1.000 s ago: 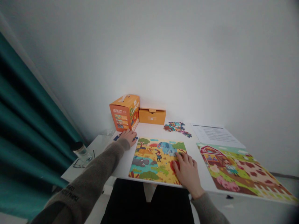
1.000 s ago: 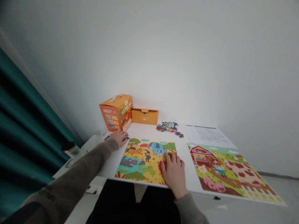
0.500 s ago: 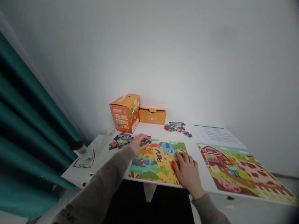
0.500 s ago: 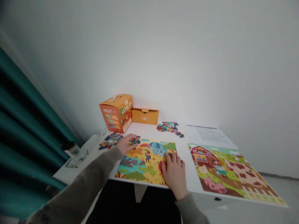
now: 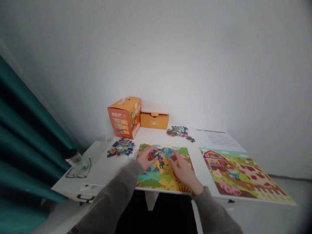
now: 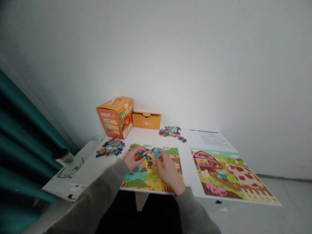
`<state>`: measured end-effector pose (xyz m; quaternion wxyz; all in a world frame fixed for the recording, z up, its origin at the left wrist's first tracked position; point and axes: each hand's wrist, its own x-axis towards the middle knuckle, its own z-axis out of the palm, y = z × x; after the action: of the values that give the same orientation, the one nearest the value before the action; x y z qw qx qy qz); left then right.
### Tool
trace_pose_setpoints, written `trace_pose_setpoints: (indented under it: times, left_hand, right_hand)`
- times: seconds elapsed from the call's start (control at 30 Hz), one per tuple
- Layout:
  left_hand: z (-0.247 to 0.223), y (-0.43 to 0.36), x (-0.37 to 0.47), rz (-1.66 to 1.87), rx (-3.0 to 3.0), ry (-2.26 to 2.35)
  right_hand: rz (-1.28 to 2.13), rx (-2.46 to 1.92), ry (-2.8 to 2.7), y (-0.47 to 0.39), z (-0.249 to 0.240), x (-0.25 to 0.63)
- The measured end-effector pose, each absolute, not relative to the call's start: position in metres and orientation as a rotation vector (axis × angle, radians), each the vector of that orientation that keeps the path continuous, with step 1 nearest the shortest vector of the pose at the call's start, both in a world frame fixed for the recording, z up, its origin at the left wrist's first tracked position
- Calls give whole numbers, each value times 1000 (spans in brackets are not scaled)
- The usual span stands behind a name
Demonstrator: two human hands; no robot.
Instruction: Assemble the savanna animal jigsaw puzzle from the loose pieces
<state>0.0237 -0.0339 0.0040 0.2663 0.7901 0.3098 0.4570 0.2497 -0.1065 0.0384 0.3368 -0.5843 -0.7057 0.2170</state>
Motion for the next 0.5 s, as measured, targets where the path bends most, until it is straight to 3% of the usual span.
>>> trace_pose_setpoints:
  times: [0.07,0.2,0.5]
  left_hand:
    - [4,-35,24,1222,2080,833]
    - [0,-34,25,1189,2002,789]
    - [-8,-31,25,1172,1838,856]
  right_hand:
    - [855,-1334,-1707,-92,39,231]
    - [1075,-1062,-1510,-68,23,207]
    - [943,-1072,-1403,-62,4,218]
